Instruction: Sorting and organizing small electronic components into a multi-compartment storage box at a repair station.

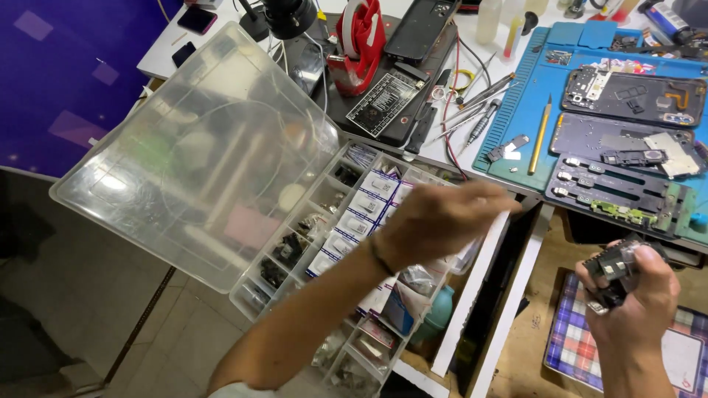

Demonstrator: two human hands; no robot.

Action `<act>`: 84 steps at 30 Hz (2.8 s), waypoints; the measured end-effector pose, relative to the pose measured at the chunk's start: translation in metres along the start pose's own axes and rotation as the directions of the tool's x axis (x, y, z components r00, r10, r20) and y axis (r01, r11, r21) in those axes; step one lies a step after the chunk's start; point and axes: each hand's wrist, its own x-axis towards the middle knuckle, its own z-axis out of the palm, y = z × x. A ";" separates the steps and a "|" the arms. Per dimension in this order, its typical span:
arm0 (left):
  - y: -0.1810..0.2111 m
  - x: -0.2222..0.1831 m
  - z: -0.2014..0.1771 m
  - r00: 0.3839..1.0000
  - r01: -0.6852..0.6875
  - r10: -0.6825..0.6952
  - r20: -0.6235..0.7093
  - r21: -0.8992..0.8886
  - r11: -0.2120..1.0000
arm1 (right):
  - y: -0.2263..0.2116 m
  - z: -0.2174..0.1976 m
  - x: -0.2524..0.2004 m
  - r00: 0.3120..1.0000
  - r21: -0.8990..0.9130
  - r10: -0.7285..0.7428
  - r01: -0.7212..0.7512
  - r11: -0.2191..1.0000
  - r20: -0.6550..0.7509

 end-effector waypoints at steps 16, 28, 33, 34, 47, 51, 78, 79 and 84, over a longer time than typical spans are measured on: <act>-0.127 -0.125 -0.081 0.190 0.174 -0.718 0.669 0.697 0.696 | 0.055 -0.058 0.031 0.985 0.118 0.114 -0.130 0.984 0.132; -0.099 -0.099 -0.108 0.028 0.592 -0.826 0.562 0.657 0.467 | 0.008 -0.007 0.004 0.988 -0.008 0.109 -0.109 0.994 0.106; -0.136 -0.135 -0.104 0.156 0.573 -0.675 0.721 0.490 0.657 | 0.011 0.000 0.013 0.992 0.234 0.096 -0.112 0.966 0.078; -0.157 -0.155 -0.093 0.363 0.541 -0.572 0.735 0.333 0.772 | 0.014 -0.009 0.017 0.991 0.391 0.104 -0.129 0.912 0.084; -0.110 -0.104 -0.092 -0.005 0.581 -0.807 0.591 0.658 0.479 | -0.040 -0.003 0.015 0.995 0.206 -0.037 0.056 0.977 -0.095; -0.109 -0.111 -0.093 0.008 0.553 -0.895 0.446 0.744 0.375 | -0.054 -0.013 0.018 0.993 0.202 -0.066 0.085 0.976 -0.103; 0.130 0.025 0.288 0.424 -0.169 -0.079 0.902 0.164 0.972 | -0.093 -0.156 -0.009 0.982 0.080 -0.055 0.071 0.994 -0.180; 0.113 0.027 0.295 0.496 -0.107 -0.102 0.862 0.177 0.978 | -0.095 -0.152 -0.010 0.985 0.033 -0.046 0.052 0.998 -0.167; 0.106 0.004 0.298 0.742 -0.088 -0.086 0.665 0.224 0.971 | -0.058 -0.168 -0.008 0.998 -0.278 -0.068 0.062 0.958 -0.012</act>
